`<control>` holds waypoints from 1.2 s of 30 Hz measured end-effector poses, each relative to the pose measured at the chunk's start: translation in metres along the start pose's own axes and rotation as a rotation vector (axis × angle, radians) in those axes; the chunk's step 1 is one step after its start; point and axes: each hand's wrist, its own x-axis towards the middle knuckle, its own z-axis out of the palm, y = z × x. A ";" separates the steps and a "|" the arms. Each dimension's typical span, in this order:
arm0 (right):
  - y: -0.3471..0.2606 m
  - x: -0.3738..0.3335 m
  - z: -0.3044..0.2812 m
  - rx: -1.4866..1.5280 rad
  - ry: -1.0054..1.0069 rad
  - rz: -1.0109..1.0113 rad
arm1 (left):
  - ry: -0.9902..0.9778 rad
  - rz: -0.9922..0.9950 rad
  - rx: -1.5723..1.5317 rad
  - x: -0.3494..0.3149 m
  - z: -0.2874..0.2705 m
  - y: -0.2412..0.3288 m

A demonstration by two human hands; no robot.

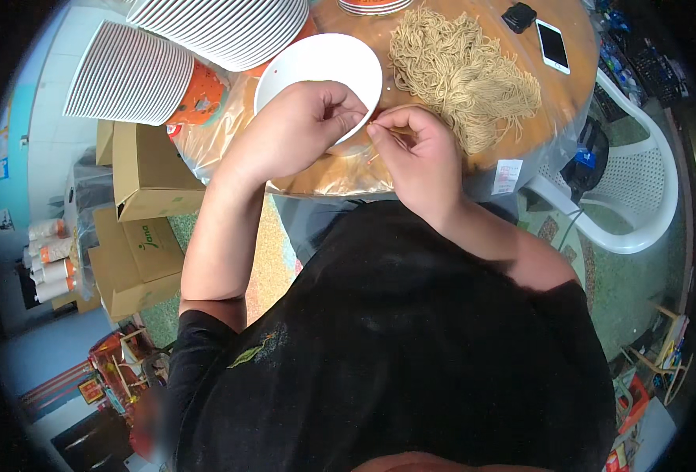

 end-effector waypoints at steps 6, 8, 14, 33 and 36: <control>-0.006 0.007 -0.007 -0.135 -0.111 0.123 | 0.105 0.060 0.187 -0.004 0.001 0.006; -0.001 0.009 -0.010 -0.188 -0.147 0.123 | 0.245 0.093 0.274 -0.004 0.000 0.004; -0.004 0.013 -0.008 -0.164 -0.111 0.064 | 0.561 0.206 0.298 -0.008 0.004 0.005; -0.003 0.014 -0.007 -0.190 -0.117 0.007 | 0.509 0.061 -0.031 -0.022 0.040 0.020; 0.001 0.013 -0.006 -0.174 -0.142 -0.030 | 0.606 0.091 -0.081 -0.023 0.050 0.015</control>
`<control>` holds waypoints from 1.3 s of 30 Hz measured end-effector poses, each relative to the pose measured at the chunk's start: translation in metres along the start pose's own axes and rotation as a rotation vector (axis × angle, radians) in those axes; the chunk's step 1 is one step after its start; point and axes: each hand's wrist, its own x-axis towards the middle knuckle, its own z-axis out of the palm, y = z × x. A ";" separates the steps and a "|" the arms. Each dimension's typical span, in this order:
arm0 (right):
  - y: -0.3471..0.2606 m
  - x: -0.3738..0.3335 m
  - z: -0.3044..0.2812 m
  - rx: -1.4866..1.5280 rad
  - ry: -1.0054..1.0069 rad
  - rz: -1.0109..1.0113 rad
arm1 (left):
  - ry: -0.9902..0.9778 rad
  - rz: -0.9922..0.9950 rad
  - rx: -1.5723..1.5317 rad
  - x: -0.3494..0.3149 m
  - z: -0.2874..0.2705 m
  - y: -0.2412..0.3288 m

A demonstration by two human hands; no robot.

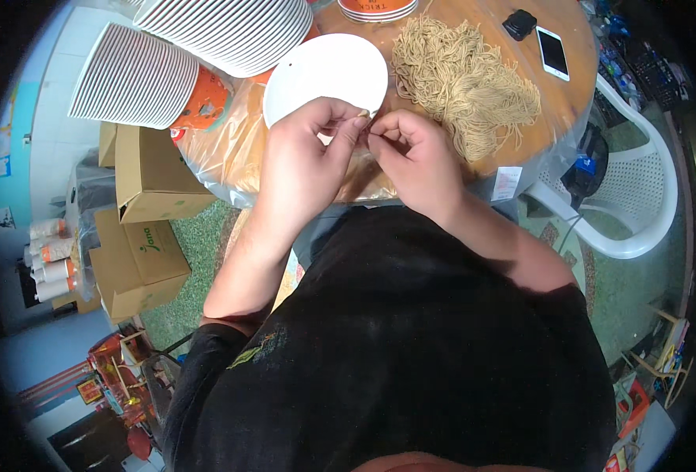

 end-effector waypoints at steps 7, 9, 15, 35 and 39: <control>0.001 -0.003 0.004 0.078 -0.061 0.066 | 0.090 -0.020 -0.083 -0.004 0.005 -0.001; 0.004 -0.003 0.004 0.124 -0.062 0.071 | 0.105 0.058 0.098 -0.003 0.005 -0.004; -0.050 0.009 -0.045 -0.157 -0.398 0.239 | 0.116 0.116 0.234 -0.004 0.006 -0.009; -0.071 0.084 -0.050 -0.748 -0.313 -0.591 | 0.098 0.164 0.056 -0.007 -0.002 -0.005; -0.077 0.086 -0.050 -0.710 -0.383 -0.631 | 0.025 0.034 -0.031 -0.004 -0.005 -0.009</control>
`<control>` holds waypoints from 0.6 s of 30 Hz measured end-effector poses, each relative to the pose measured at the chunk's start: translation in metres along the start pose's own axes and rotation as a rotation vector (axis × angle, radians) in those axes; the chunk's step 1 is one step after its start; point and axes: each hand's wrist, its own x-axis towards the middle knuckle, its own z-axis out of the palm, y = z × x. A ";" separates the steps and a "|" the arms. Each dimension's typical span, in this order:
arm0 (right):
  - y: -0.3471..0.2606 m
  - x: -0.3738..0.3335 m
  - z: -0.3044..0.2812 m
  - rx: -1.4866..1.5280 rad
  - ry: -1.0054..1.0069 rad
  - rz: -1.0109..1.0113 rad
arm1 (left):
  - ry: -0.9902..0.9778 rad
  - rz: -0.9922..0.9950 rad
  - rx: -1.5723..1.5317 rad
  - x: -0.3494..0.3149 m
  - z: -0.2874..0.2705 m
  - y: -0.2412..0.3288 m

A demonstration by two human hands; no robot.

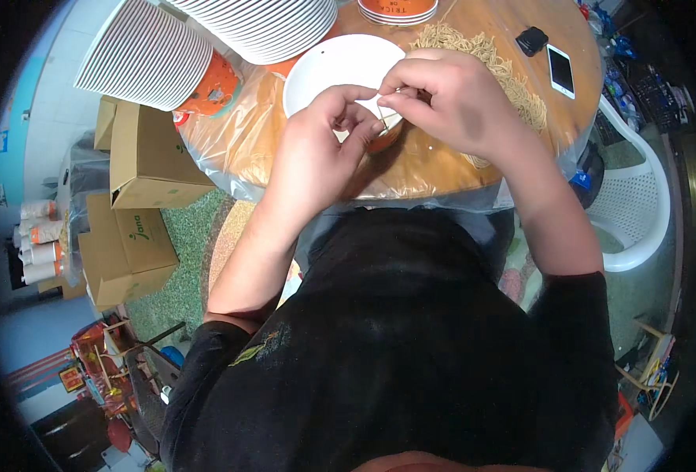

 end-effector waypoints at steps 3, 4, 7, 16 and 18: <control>0.007 0.002 0.003 -0.015 0.018 -0.061 | -0.051 -0.085 -0.028 0.006 -0.005 0.005; 0.009 0.002 0.004 -0.021 0.043 -0.096 | -0.052 -0.084 -0.029 0.008 -0.007 0.008; 0.009 0.002 0.004 0.037 0.055 -0.077 | -0.101 -0.158 -0.025 0.011 -0.010 0.015; -0.001 -0.007 0.014 0.186 0.205 0.183 | -0.163 -0.238 -0.030 0.017 -0.011 0.004; 0.004 -0.014 0.026 0.083 0.369 0.109 | -0.145 -0.183 -0.092 0.017 -0.010 -0.001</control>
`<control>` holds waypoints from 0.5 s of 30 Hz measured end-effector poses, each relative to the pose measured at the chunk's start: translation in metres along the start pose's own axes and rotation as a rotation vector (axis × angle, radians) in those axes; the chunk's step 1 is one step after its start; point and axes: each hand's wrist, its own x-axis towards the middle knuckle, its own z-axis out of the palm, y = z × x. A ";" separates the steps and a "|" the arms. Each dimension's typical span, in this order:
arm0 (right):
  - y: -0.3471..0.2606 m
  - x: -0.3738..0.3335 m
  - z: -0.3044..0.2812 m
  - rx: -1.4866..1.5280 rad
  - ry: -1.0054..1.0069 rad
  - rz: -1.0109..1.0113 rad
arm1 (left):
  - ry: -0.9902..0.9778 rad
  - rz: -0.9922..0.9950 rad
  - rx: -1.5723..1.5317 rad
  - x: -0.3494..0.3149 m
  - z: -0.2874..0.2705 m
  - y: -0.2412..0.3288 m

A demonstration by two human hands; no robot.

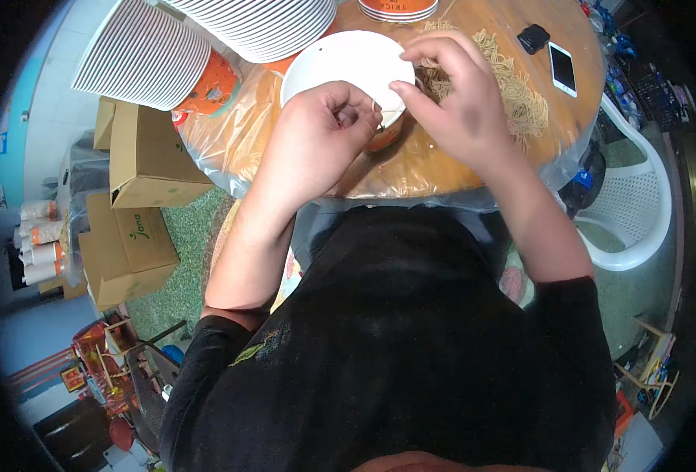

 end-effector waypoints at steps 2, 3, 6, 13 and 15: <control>0.002 -0.013 0.005 -0.079 0.165 -0.096 | -0.029 -0.009 0.019 0.000 -0.002 0.003; -0.004 -0.023 0.005 -0.100 0.199 -0.149 | -0.053 -0.022 0.036 -0.001 -0.003 0.003; -0.029 -0.044 0.005 -0.037 0.172 -0.154 | -0.077 -0.001 0.003 0.000 -0.004 0.000; -0.042 -0.053 0.014 0.086 0.080 0.103 | -0.073 0.023 -0.026 0.001 -0.004 0.001; -0.039 -0.052 0.014 0.083 0.069 0.101 | -0.082 0.032 -0.048 0.000 -0.004 0.004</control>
